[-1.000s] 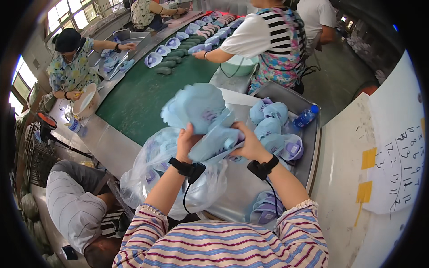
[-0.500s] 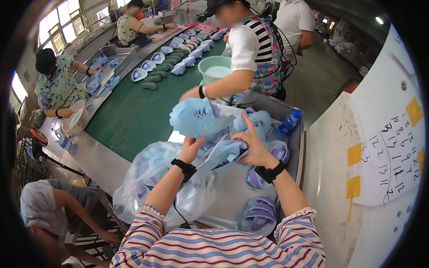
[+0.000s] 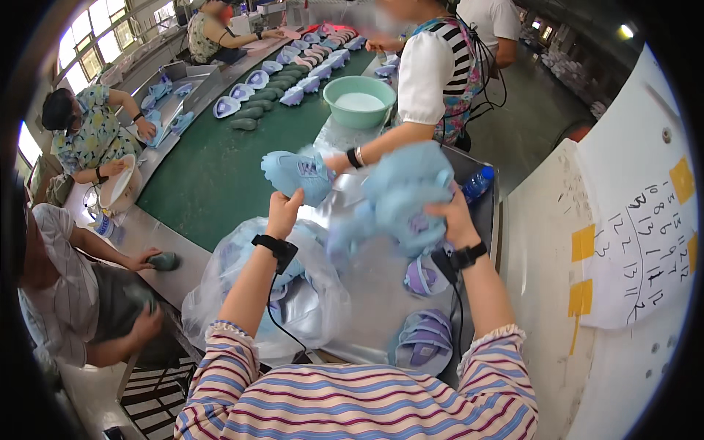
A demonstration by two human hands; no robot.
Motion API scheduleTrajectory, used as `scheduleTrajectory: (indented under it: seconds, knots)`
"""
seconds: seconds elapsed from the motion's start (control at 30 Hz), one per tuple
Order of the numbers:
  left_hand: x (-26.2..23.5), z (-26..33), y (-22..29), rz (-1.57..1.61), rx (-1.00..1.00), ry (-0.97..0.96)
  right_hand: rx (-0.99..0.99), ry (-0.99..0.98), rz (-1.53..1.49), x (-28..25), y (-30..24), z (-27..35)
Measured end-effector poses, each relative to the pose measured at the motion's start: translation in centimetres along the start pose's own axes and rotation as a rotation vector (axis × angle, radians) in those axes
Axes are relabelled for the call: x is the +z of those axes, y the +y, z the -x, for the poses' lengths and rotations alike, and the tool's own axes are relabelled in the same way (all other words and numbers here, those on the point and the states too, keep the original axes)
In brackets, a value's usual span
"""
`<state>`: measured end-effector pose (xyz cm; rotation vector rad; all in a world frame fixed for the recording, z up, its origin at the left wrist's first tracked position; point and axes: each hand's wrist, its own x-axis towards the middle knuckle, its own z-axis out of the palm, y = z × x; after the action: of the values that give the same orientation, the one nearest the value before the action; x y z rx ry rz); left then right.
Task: The person packs light blue and purple slippers into a clear plastic bag at a factory workstation. They repeatedly pick up slippers from a pile on the table, fold them, and place them into the bag, occasionally adjusting the contents. Other workers are visible in the background performing similar tasks.
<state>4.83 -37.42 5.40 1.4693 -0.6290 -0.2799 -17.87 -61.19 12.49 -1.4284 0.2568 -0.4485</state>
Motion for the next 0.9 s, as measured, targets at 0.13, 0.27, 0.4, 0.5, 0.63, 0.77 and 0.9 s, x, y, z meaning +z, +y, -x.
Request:
scheduleTrajectory:
  seconds: [0.13,0.27,0.4,0.5,0.63,0.77,0.9]
  knots:
    - [1.0,0.8,-0.1,-0.063,-0.041,-0.045,0.138,0.119,-0.122,-2.1,1.1,-1.3]
    - [2.6,1.5,-0.8,0.032,-0.089,-0.089,0.158,0.203,-0.068,-2.3,0.6,-2.4]
    - [1.8,2.3,-1.2,0.134,0.011,-0.063,0.147,-0.032,-0.36,-1.7,-0.1,-0.5]
    - [1.0,2.5,0.6,0.246,-0.162,-0.319,0.259,-0.269,-0.282,-0.6,-0.1,0.4]
    - [1.1,5.6,4.6,0.279,-0.158,-0.501,0.428,-0.22,-0.155,6.3,-0.1,0.2]
    - [-2.7,6.3,5.4,0.432,-0.267,-0.726,0.372,-0.224,-0.109,9.0,1.2,0.4]
    - [-3.9,9.3,7.0,0.239,-0.172,-0.702,0.347,-0.343,0.065,11.3,2.7,0.0]
